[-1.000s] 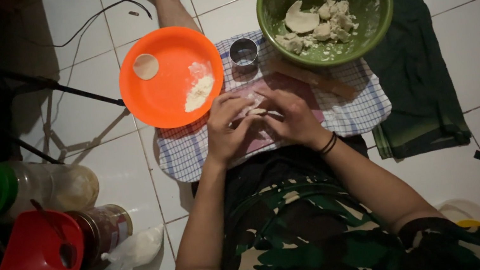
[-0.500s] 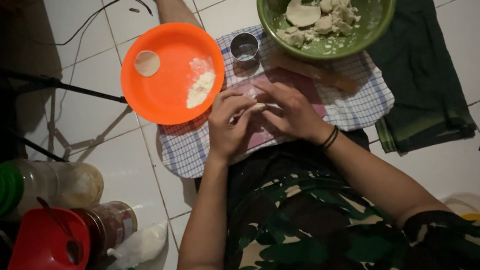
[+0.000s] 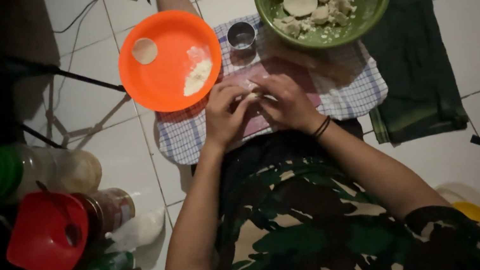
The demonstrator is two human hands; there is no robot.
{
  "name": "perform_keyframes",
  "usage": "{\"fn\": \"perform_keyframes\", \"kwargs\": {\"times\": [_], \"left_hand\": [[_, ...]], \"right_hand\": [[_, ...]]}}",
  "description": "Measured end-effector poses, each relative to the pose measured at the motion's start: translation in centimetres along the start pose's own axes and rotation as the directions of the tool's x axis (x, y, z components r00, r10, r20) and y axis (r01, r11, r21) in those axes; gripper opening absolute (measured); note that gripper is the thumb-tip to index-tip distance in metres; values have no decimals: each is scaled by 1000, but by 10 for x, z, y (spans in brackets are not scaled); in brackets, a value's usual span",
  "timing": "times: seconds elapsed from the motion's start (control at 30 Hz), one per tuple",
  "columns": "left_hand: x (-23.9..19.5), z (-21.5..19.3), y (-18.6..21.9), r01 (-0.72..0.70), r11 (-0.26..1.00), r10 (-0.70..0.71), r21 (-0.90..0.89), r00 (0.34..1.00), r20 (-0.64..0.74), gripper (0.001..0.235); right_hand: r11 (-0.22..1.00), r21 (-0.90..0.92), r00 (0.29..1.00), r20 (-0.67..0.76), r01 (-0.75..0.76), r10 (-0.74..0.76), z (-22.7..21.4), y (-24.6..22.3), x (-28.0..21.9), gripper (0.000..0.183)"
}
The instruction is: A person is kneading dough in a bowl and then shaping small portions into filled balls on a cloth-covered surface on the floor.
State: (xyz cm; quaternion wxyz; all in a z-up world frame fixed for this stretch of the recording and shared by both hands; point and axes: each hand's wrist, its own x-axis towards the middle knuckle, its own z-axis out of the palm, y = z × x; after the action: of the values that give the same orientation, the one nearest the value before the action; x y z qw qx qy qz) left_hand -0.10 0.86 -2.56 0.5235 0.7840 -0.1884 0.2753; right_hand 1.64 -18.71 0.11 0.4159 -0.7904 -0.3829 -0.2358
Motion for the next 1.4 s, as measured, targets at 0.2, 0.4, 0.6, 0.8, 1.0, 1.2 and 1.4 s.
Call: {"fn": "perform_keyframes", "kwargs": {"times": [0.2,0.4,0.6,0.8,1.0,1.2,1.4], "left_hand": [[3,0,4,-81,994,82,71,997,-4,14],[5,0,6,-138,984,133,114,990,49,16],[6,0,4,-154,982,151,112,988,36,20],[8,-4,12,-60,996,58,68,998,35,16],[6,-2,8,-25,999,23,42,999,30,17],[12,-2,16,45,999,-45,30,999,-7,14],[5,-1,6,139,990,-139,0,990,20,15]], "right_hand": [[1000,4,999,-26,26,-26,0,4,0,52],[1000,21,1000,-20,15,-15,-8,-10,7,55],[1000,-10,999,-40,7,-7,-5,-6,5,45],[1000,23,1000,8,-18,18,-6,-2,10,45],[997,26,997,22,-70,70,-8,-6,10,44],[987,104,992,-9,-126,128,-5,-4,12,52],[974,141,984,28,-178,176,0,9,3,57]]}}
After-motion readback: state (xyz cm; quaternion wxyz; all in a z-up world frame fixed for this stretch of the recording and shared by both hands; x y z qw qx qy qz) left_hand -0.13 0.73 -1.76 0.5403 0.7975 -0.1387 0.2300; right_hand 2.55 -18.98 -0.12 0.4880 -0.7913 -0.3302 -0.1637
